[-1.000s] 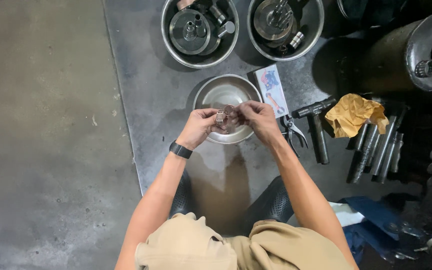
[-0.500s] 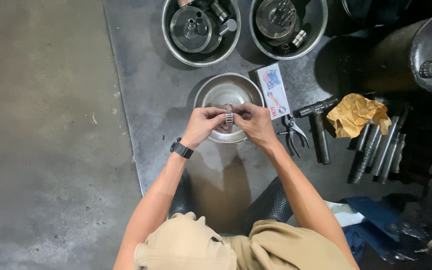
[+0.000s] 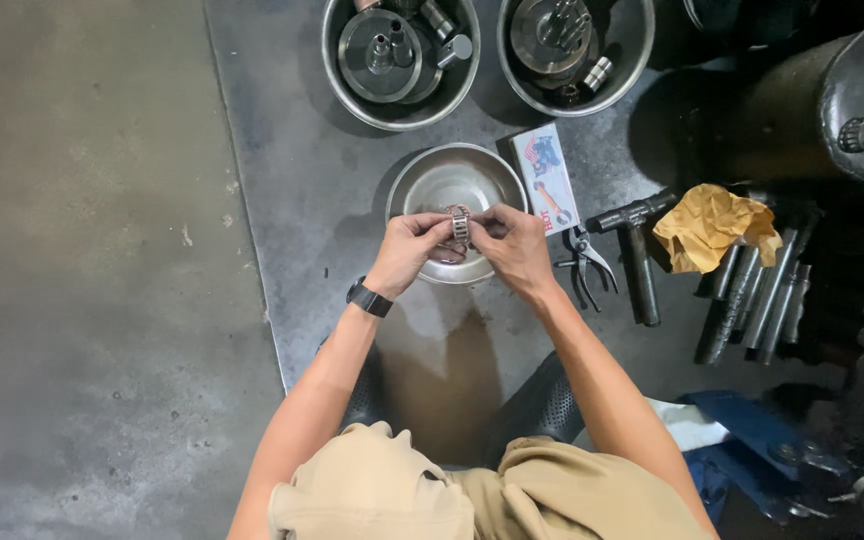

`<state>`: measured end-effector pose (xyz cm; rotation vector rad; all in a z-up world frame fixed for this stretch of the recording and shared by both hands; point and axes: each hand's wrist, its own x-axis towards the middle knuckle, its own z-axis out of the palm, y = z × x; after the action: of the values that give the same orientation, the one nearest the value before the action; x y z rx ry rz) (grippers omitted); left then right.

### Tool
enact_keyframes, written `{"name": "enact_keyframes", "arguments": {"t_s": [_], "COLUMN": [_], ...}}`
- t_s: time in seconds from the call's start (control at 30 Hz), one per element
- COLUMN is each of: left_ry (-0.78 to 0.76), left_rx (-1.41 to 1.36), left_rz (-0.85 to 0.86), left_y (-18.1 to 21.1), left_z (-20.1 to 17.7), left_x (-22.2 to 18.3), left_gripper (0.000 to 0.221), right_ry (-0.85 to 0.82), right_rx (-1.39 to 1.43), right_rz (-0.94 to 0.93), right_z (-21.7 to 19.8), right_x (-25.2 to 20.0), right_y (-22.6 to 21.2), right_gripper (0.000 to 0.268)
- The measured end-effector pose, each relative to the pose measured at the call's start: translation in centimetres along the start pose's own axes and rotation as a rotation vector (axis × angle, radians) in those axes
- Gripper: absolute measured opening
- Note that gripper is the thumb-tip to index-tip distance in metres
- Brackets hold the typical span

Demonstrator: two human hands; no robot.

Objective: Cleaning and inspecting motorcycle needle bearings and small mechanical components in a metal bowl containing solvent.

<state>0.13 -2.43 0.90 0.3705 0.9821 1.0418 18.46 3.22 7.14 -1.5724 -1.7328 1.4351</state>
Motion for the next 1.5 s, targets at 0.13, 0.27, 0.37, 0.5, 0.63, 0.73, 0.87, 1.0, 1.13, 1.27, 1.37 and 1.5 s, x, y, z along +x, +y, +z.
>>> {"name": "enact_keyframes", "arguments": {"t_s": [0.13,0.27,0.37,0.5,0.63,0.73,0.87,1.0,1.13,1.27,1.37,1.5], "left_ry": [0.028,0.011,0.002,-0.013,-0.017,0.031,0.075,0.103,0.113,0.122,0.117,0.099], "left_rx": [0.001,0.048,0.082,0.093,0.138,0.113,0.024,0.003,0.014,0.017,0.013,-0.009], "left_rz": [-0.019,-0.008,-0.006,-0.044,-0.054,-0.020,0.007,0.004,-0.002,-0.033,-0.059,-0.056], "left_y": [0.3,0.2,0.6,1.5,1.1,-0.3,-0.5,-1.0,-0.5,-1.4,-2.0,-2.4], "left_z": [0.1,0.2,0.4,1.0,0.6,-0.5,-1.5,-2.9,-2.7,-3.4,-3.7,-3.5], "left_x": [-0.1,-0.1,-0.2,-0.5,-0.3,0.4,0.6,0.7,0.3,0.6,0.9,1.1], "left_gripper": [0.030,0.028,0.028,0.027,0.026,0.027,0.027,0.026,0.028,0.030,0.031,0.034], "right_ry": [-0.017,-0.032,-0.032,-0.045,-0.153,-0.092,-0.212,-0.326,-0.352,-0.335,-0.299,-0.158], "right_rx": [0.109,0.115,0.105,0.091,0.223,0.375,-0.584,-0.781,-0.756,-0.647,-0.434,-0.170], "right_rz": [0.005,0.016,-0.006,0.011,0.012,0.193,-0.322,-0.390,-0.389,-0.340,-0.283,-0.124], "right_z": [-0.2,-0.4,-0.4,-0.5,-0.9,-0.3,3.1,5.7,4.3,2.2,1.0,0.1], "right_x": [0.1,0.3,0.4,0.6,1.1,1.1,0.4,0.8,0.7,0.4,0.2,0.8], "right_y": [0.6,0.6,1.0,1.2,2.4,3.0,7.6,10.5,8.2,6.4,5.2,3.9], "right_gripper": [0.022,0.021,0.020,0.019,0.019,0.020,0.015,0.008,0.018,0.027,0.026,0.020]}}
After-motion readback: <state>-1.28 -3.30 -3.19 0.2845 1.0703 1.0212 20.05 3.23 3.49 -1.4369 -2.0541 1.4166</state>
